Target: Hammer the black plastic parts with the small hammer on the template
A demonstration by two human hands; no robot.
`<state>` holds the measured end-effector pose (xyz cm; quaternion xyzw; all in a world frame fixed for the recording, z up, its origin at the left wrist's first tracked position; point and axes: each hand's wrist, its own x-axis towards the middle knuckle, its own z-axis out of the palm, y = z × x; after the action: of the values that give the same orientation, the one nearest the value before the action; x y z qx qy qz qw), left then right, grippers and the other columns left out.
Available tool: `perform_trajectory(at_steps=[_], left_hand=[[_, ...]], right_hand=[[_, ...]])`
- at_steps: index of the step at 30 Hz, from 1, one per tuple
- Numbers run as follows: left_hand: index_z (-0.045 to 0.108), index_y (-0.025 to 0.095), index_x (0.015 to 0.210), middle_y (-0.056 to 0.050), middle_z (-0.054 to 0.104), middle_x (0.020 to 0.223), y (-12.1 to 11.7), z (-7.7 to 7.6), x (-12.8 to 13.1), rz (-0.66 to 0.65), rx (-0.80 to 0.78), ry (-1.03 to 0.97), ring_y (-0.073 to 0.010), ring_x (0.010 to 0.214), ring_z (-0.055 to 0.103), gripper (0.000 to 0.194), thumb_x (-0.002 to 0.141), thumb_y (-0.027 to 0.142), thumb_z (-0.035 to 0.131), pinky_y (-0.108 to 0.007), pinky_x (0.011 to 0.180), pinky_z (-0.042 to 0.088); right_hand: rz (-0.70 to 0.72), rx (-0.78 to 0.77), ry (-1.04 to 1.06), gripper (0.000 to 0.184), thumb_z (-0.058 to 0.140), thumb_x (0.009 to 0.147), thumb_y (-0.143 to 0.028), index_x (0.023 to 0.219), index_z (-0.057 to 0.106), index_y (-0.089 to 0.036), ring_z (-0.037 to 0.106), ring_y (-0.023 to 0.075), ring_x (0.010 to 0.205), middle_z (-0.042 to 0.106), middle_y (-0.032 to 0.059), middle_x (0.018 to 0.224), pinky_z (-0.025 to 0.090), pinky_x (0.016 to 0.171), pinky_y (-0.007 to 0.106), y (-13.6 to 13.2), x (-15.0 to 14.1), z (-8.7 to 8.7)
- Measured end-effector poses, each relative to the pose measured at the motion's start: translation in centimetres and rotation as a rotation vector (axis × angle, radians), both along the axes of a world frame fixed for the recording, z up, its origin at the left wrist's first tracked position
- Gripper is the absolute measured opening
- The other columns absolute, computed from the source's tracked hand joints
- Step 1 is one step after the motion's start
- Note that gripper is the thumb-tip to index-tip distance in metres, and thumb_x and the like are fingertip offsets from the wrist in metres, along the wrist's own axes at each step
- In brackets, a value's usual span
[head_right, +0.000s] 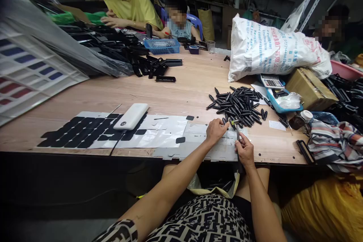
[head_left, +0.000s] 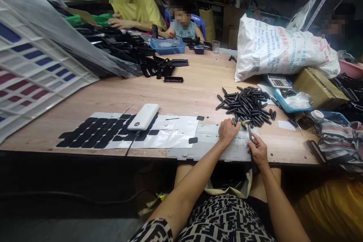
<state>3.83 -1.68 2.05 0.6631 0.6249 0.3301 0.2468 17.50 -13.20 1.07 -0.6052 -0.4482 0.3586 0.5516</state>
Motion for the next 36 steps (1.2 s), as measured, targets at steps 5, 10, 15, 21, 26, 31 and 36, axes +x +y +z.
perform_trajectory(at_steps=[5, 10, 15, 21, 26, 31, 36], left_hand=[[0.061, 0.02, 0.067, -0.01, 0.068, 0.083, 1.6, -0.4, 0.1, -0.044, -0.145, 0.108, -0.028, 0.088, 0.061, 0.037, 0.073, 0.055, 0.071, -0.035, 0.068, 0.043], [0.065, 0.021, 0.076, -0.006, 0.069, 0.094, 0.9, -0.1, -2.8, -0.154, -0.162, 0.113, -0.023, 0.087, 0.061, 0.013, 0.078, 0.034, 0.066, -0.031, 0.066, 0.042], [0.066, 0.02, 0.086, -0.002, 0.066, 0.085, 0.5, -0.7, -5.2, -0.312, -0.056, 0.029, -0.0182, 0.082, 0.06, 0.01, 0.078, 0.027, 0.068, -0.03, 0.072, 0.045], [0.069, 0.023, 0.095, -0.003, 0.064, 0.089, 0.3, -1.8, -5.1, -0.36, 0.083, 0.092, -0.0205, 0.091, 0.058, 0.019, 0.081, 0.035, 0.072, -0.032, 0.08, 0.045], [0.073, 0.023, 0.097, -0.003, 0.065, 0.091, 0.6, -2.1, -5.0, -0.373, 0.06, 0.055, -0.0194, 0.094, 0.058, 0.017, 0.083, 0.033, 0.07, -0.03, 0.08, 0.045], [0.076, 0.024, 0.099, -0.003, 0.064, 0.09, 0.7, -2.3, -5.1, -0.35, 0.073, 0.036, -0.0188, 0.093, 0.059, 0.019, 0.083, 0.033, 0.071, -0.03, 0.08, 0.046], [0.078, 0.025, 0.099, -0.003, 0.062, 0.088, 0.8, -2.3, -4.9, -0.348, 0.07, 0.048, -0.0179, 0.09, 0.059, 0.018, 0.084, 0.033, 0.071, -0.029, 0.079, 0.046]], right_hand=[[-0.004, 0.01, 0.019, 0.058, 0.066, 0.08, -0.039, 0.131, 0.059, -0.013, 0.052, 0.0089, 0.048, 0.059, -0.0037, 0.066, 0.044, 0.048, 0.023, 0.0, 0.1, 0.1], [0.012, 0.018, 0.011, 0.056, 0.064, 0.081, -0.038, 0.131, 0.059, -0.013, 0.052, 0.0088, 0.049, 0.058, -0.004, 0.066, 0.045, 0.051, 0.024, 0.0, 0.1, 0.4], [0.017, -0.009, -0.042, 0.057, 0.064, 0.081, -0.039, 0.132, 0.059, -0.013, 0.052, 0.009, 0.049, 0.057, -0.0039, 0.068, 0.045, 0.049, 0.023, 0.0, -0.1, 0.3], [0.016, -0.046, -0.121, 0.057, 0.065, 0.081, -0.04, 0.132, 0.059, -0.014, 0.051, 0.0082, 0.049, 0.053, -0.004, 0.071, 0.045, 0.049, 0.023, -0.1, -0.3, -0.1], [0.021, -0.058, -0.211, 0.058, 0.062, 0.084, -0.039, 0.134, 0.058, -0.011, 0.05, 0.0085, 0.051, 0.053, -0.0034, 0.071, 0.045, 0.05, 0.022, 0.0, -0.3, 0.3], [0.033, -0.018, -0.438, 0.052, 0.059, 0.086, -0.036, 0.132, 0.062, -0.013, 0.05, 0.0088, 0.051, 0.059, -0.0013, 0.071, 0.048, 0.053, 0.023, -0.1, -0.4, 1.0], [0.056, 0.135, -0.721, 0.044, 0.056, 0.087, -0.029, 0.128, 0.066, -0.017, 0.069, 0.0186, 0.08, 0.073, 0.0082, 0.099, 0.057, 0.08, 0.031, -0.4, -0.7, 1.4]])
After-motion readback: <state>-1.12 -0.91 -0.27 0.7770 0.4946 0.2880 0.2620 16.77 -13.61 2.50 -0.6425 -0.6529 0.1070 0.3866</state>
